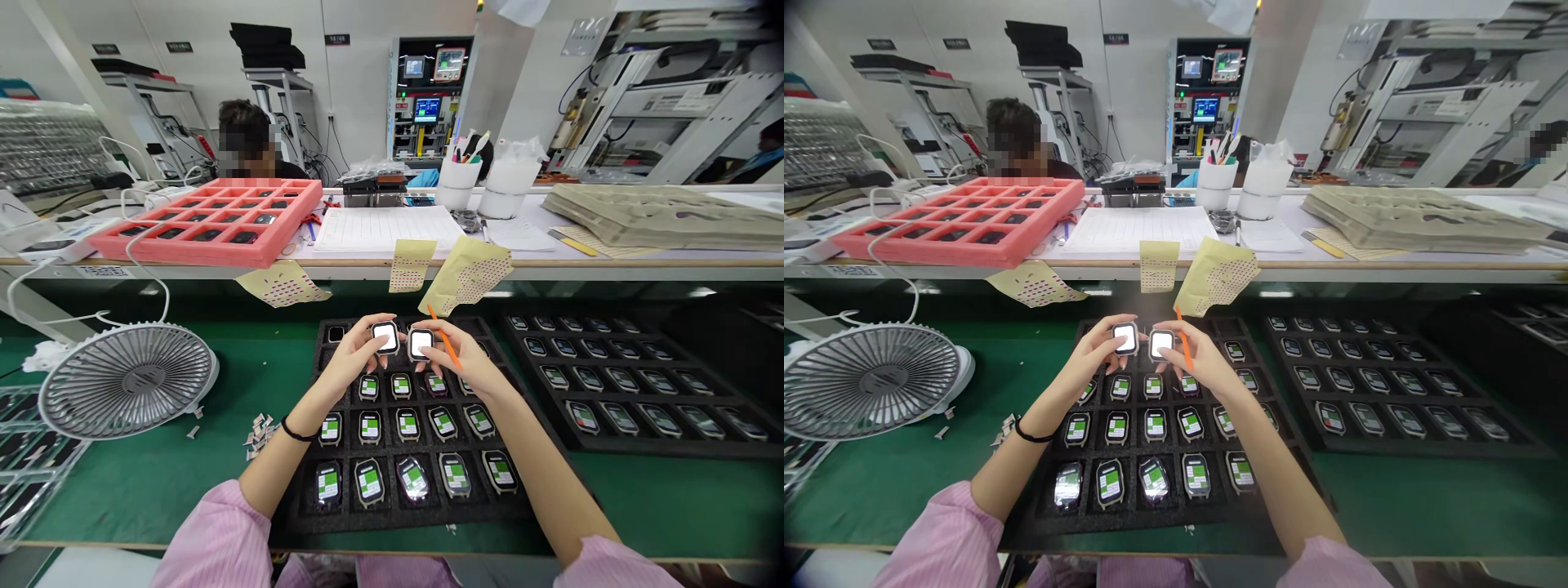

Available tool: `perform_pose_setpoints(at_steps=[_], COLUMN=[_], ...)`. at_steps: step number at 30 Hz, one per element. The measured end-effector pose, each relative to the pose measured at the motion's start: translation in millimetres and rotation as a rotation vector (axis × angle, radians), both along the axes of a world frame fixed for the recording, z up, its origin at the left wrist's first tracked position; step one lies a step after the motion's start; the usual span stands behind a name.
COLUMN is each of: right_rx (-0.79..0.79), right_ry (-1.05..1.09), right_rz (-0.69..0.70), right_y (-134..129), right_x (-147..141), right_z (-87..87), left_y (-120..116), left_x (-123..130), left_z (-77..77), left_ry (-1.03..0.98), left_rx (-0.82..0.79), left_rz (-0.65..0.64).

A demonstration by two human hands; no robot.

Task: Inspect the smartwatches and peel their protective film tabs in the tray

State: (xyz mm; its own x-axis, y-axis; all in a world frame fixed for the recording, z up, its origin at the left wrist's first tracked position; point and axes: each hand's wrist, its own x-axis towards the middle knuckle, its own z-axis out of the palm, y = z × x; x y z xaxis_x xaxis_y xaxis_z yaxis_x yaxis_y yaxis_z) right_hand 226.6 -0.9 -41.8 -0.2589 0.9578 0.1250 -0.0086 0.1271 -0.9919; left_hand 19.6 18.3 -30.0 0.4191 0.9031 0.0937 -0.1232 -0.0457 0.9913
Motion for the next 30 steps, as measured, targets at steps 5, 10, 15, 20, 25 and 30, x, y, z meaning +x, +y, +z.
perform_pose_setpoints(at_steps=[5,10,15,20,25,30], right_rx=[-0.012,-0.024,-0.006,0.004,-0.003,0.0], right_ry=[-0.004,0.015,0.013,0.027,0.011,0.01], right_rz=[-0.006,-0.069,-0.105,-0.073,-0.069,-0.048], right_y=[1.8,1.7,-0.6,-2.0,-2.7,-1.6], right_x=[0.0,-2.1,-3.0,-3.0,-4.3,-4.1], right_z=[-2.4,-0.8,1.9,3.2,5.0,3.7], left_y=[-4.1,-3.8,-2.6,-3.4,-4.8,-4.7], left_x=[1.1,1.7,1.2,1.2,2.2,1.7], left_z=[1.7,2.2,2.3,1.8,2.6,3.1], left_ry=[0.032,0.029,0.018,0.003,0.002,0.016], left_rx=[0.028,0.027,-0.021,-0.052,-0.058,-0.046], left_rz=[0.007,0.002,-0.007,0.002,0.015,0.0])
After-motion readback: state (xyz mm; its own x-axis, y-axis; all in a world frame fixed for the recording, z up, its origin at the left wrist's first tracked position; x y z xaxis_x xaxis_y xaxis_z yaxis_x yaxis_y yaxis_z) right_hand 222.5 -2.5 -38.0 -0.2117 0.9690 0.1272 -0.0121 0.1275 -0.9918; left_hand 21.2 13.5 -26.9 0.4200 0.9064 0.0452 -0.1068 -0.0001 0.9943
